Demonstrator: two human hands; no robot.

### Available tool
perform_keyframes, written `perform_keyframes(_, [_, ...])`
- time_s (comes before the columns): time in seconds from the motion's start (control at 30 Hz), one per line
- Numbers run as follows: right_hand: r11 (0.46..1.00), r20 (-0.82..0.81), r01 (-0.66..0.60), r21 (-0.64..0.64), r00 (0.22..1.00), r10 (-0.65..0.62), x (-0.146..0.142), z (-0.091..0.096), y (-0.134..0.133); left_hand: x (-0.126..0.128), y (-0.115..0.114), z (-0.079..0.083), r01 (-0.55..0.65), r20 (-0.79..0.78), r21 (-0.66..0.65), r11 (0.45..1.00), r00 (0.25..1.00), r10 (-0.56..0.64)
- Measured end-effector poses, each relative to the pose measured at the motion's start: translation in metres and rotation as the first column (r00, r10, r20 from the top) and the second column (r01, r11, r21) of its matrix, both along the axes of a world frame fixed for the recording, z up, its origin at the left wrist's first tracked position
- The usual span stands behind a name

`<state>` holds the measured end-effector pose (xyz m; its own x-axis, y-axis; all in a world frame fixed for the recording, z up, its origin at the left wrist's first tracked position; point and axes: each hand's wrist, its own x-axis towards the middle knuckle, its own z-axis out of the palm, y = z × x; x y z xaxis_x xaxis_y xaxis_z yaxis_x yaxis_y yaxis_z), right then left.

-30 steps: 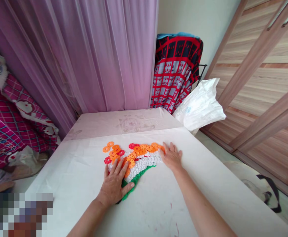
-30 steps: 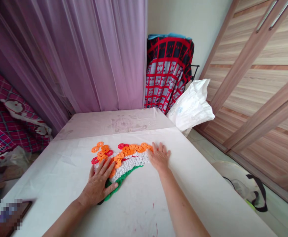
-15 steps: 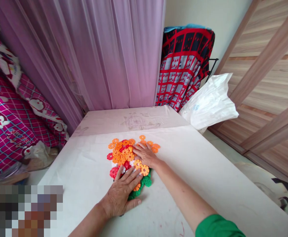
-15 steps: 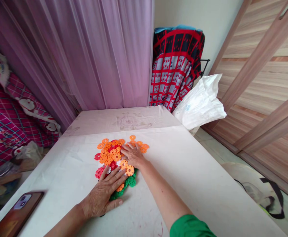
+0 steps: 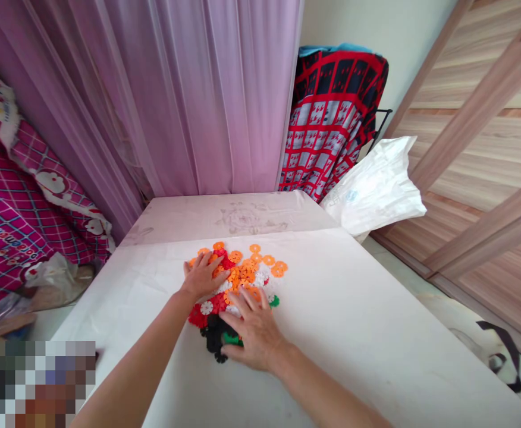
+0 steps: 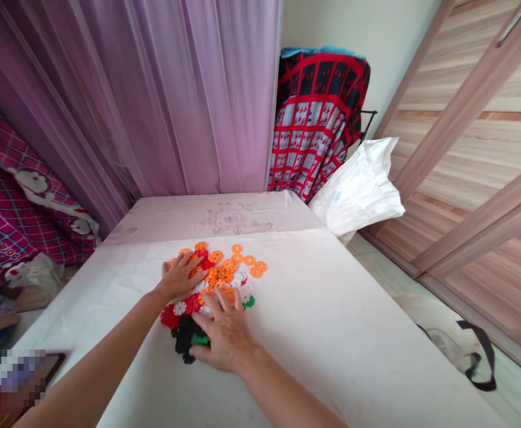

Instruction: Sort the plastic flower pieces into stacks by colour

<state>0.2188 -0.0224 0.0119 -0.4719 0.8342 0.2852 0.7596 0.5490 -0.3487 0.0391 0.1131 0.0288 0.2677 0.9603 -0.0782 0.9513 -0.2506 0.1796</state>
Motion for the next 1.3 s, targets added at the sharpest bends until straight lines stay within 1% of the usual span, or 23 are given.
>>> perform_keyframes(0.07, [0.991,-0.024,0.132,-0.001,0.991,-0.132,0.001,-0.005,0.012,-0.004,-0.004,-0.002,0.087,0.025,-0.013,0.996,0.996,-0.087])
perform_keyframes(0.13, [0.965,-0.103,0.264,0.014,0.960,-0.261,0.010,-0.013,0.028,-0.009,-0.017,-0.004,0.168,0.062,-0.010,0.986,0.984,-0.167])
perform_keyframes(0.3, [0.898,-0.327,0.437,0.057,0.858,-0.396,0.046,-0.033,0.051,-0.030,-0.067,-0.011,0.355,0.165,0.033,0.934,0.920,-0.355])
perform_keyframes(0.37, [0.860,-0.386,0.509,0.037,0.801,-0.457,0.056,-0.038,0.054,-0.042,-0.089,-0.016,0.375,0.177,0.070,0.924,0.907,-0.382])
perform_keyframes(0.43, [0.819,-0.440,0.573,-0.033,0.727,-0.527,0.057,-0.040,0.060,-0.052,-0.109,-0.023,0.330,0.130,0.106,0.938,0.931,-0.342])
perform_keyframes(0.47, [0.812,-0.467,0.578,-0.081,0.698,-0.543,0.054,-0.041,0.064,-0.054,-0.117,-0.027,0.301,0.112,0.126,0.945,0.942,-0.315])
perform_keyframes(0.53, [0.838,-0.528,0.516,-0.176,0.669,-0.522,0.041,-0.038,0.073,-0.050,-0.128,-0.034,0.282,0.098,0.153,0.947,0.949,-0.299])
perform_keyframes(0.6, [0.887,-0.601,0.384,-0.255,0.655,-0.457,0.022,-0.031,0.082,-0.035,-0.132,-0.038,0.350,0.117,0.169,0.921,0.921,-0.372])
perform_keyframes(0.67, [0.907,-0.676,0.231,-0.352,0.607,-0.417,0.004,-0.018,0.088,-0.015,-0.132,-0.036,0.401,0.153,0.175,0.899,0.891,-0.427])
perform_keyframes(0.73, [0.897,-0.746,0.062,-0.438,0.531,-0.402,-0.006,-0.004,0.091,0.003,-0.133,-0.029,0.402,0.193,0.199,0.894,0.878,-0.438])
perform_keyframes(0.8, [0.875,-0.796,-0.101,-0.474,0.474,-0.377,-0.007,0.009,0.090,0.012,-0.136,-0.018,0.368,0.258,0.284,0.885,0.860,-0.440])
perform_keyframes(0.83, [0.869,-0.807,-0.148,-0.472,0.470,-0.358,-0.003,0.013,0.088,0.012,-0.137,-0.011,0.351,0.302,0.325,0.878,0.842,-0.448])
perform_keyframes(0.87, [0.875,-0.803,-0.153,-0.459,0.492,-0.336,0.001,0.017,0.084,0.010,-0.136,-0.005,0.351,0.350,0.340,0.872,0.814,-0.464])
perform_keyframes(0.9, [0.892,-0.781,-0.121,-0.436,0.544,-0.308,0.005,0.019,0.078,0.005,-0.132,0.001,0.333,0.404,0.333,0.882,0.795,-0.453])
perform_keyframes(0.93, [0.916,-0.736,-0.065,-0.396,0.620,-0.274,0.009,0.020,0.070,-0.001,-0.124,0.007,0.286,0.445,0.306,0.908,0.800,-0.402])
perform_keyframes(1.0, [0.964,-0.567,0.035,-0.265,0.803,-0.185,0.013,0.019,0.048,-0.015,-0.096,0.015,0.148,0.438,0.307,0.940,0.855,-0.277])
perform_keyframes(1.07, [0.986,-0.350,-0.035,-0.164,0.936,-0.025,0.009,0.016,0.024,-0.026,-0.053,0.019,0.049,0.400,0.334,0.941,0.897,-0.189])
perform_keyframes(1.13, [0.982,-0.161,-0.149,-0.112,0.978,0.130,0.001,0.012,0.005,-0.032,-0.006,0.019,-0.016,0.328,0.321,0.947,0.940,-0.095])
perform_keyframes(1.17, [0.978,-0.096,-0.183,-0.096,0.980,0.174,-0.003,0.009,0.000,-0.032,0.016,0.019,-0.091,0.278,0.285,0.954,0.960,0.008])
perform_keyframes(1.2, [0.978,-0.046,-0.194,-0.080,0.981,0.190,-0.006,0.007,-0.002,-0.029,0.035,0.019,-0.184,0.231,0.214,0.959,0.964,0.133])
perform_keyframes(1.23, [0.982,-0.015,-0.178,-0.057,0.984,0.177,-0.007,0.005,0.000,-0.026,0.050,0.018,-0.222,0.179,0.107,0.969,0.963,0.201])
perform_keyframes(1.27, [0.990,0.002,-0.140,-0.026,0.990,0.140,-0.006,0.002,0.005,-0.020,0.061,0.018,-0.191,0.136,-0.010,0.982,0.972,0.190])
perform_keyframes(1.3, [0.996,0.005,-0.088,0.009,0.996,0.088,-0.003,-0.001,0.012,-0.014,0.069,0.017,-0.137,0.131,-0.057,0.989,0.981,0.143])
